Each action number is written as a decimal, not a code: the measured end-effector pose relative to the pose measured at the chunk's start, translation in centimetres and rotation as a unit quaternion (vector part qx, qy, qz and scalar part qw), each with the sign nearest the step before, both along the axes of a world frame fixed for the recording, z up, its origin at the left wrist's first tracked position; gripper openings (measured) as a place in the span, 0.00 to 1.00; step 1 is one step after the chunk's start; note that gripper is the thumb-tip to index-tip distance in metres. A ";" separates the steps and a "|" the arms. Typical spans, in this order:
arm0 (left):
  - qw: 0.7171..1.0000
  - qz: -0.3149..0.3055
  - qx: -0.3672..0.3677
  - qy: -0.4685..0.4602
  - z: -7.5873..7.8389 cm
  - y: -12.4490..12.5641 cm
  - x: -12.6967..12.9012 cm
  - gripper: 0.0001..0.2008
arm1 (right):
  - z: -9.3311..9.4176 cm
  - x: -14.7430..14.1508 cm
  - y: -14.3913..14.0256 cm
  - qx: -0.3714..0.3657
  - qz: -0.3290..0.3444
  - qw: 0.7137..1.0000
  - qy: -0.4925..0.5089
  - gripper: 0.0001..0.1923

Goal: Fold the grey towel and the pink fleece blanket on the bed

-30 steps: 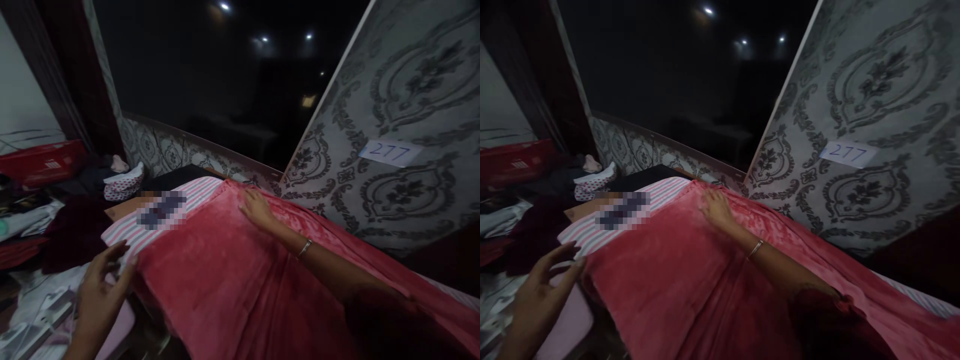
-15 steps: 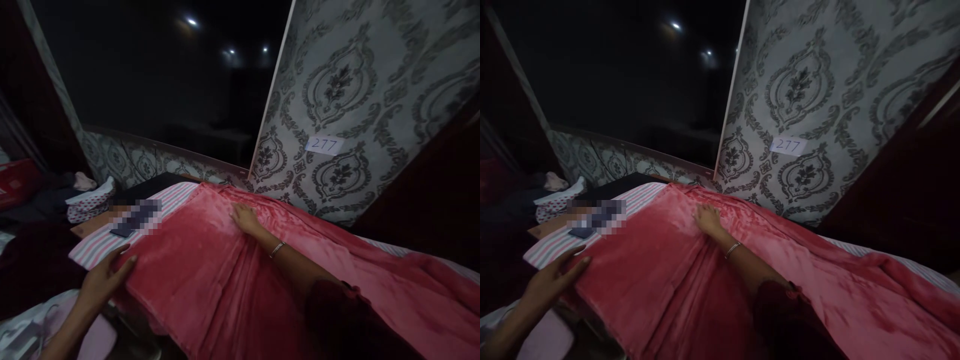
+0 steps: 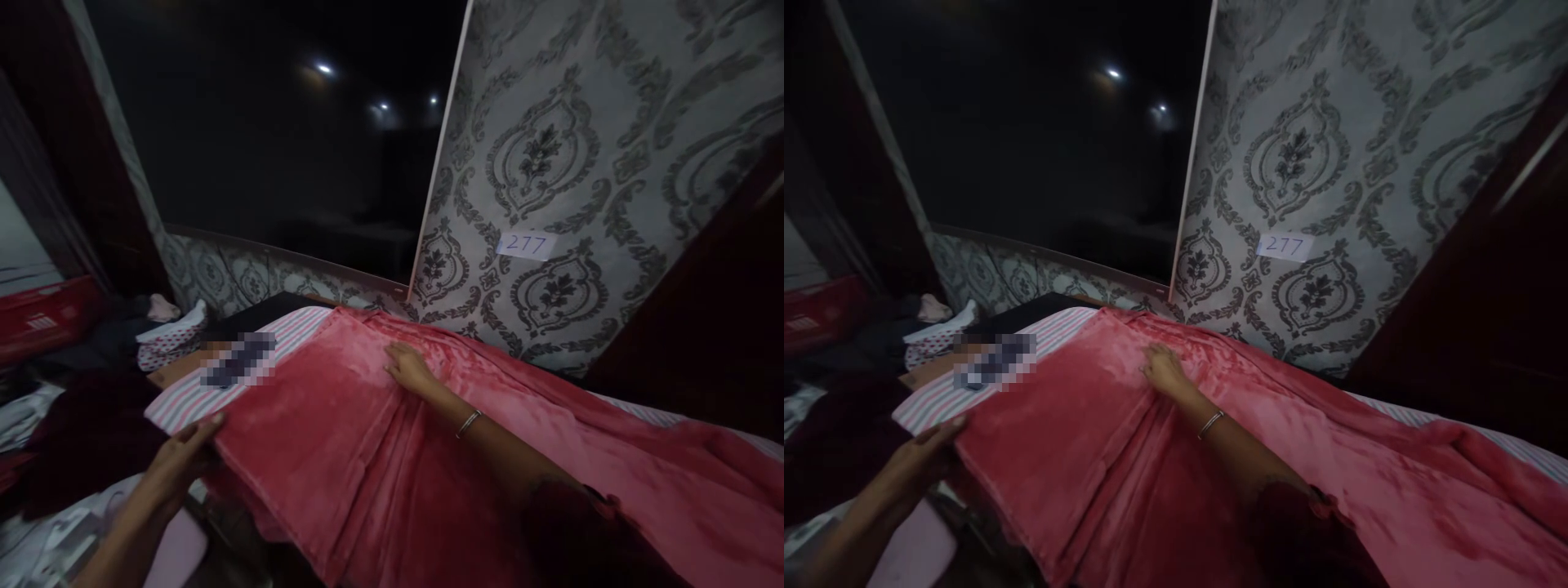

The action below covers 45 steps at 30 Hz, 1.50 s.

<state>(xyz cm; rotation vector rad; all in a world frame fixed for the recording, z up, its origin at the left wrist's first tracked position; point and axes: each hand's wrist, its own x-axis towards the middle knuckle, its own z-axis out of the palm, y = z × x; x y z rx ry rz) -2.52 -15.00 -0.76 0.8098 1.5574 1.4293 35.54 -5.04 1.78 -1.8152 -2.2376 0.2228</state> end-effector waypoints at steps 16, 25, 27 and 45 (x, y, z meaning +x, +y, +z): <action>0.953 -0.031 0.192 0.231 2.5 -2.2 4.5 0.16 | 3.8 -9.8 6.1 0.040 0.188 0.981 -0.012 0.37; 0.934 -0.061 0.222 0.275 2.7 -3.6 5.7 0.19 | 5.2 -10.5 7.1 0.044 0.218 0.968 -0.116 0.20; 0.933 -0.068 0.230 0.269 3.1 -3.7 5.9 0.19 | 5.4 -10.3 6.8 0.059 0.196 0.972 -0.119 0.20; 0.554 -0.346 0.628 0.423 6.5 -15.6 26.4 0.15 | 2.3 15.8 -17.2 0.283 -0.223 0.809 0.465 0.14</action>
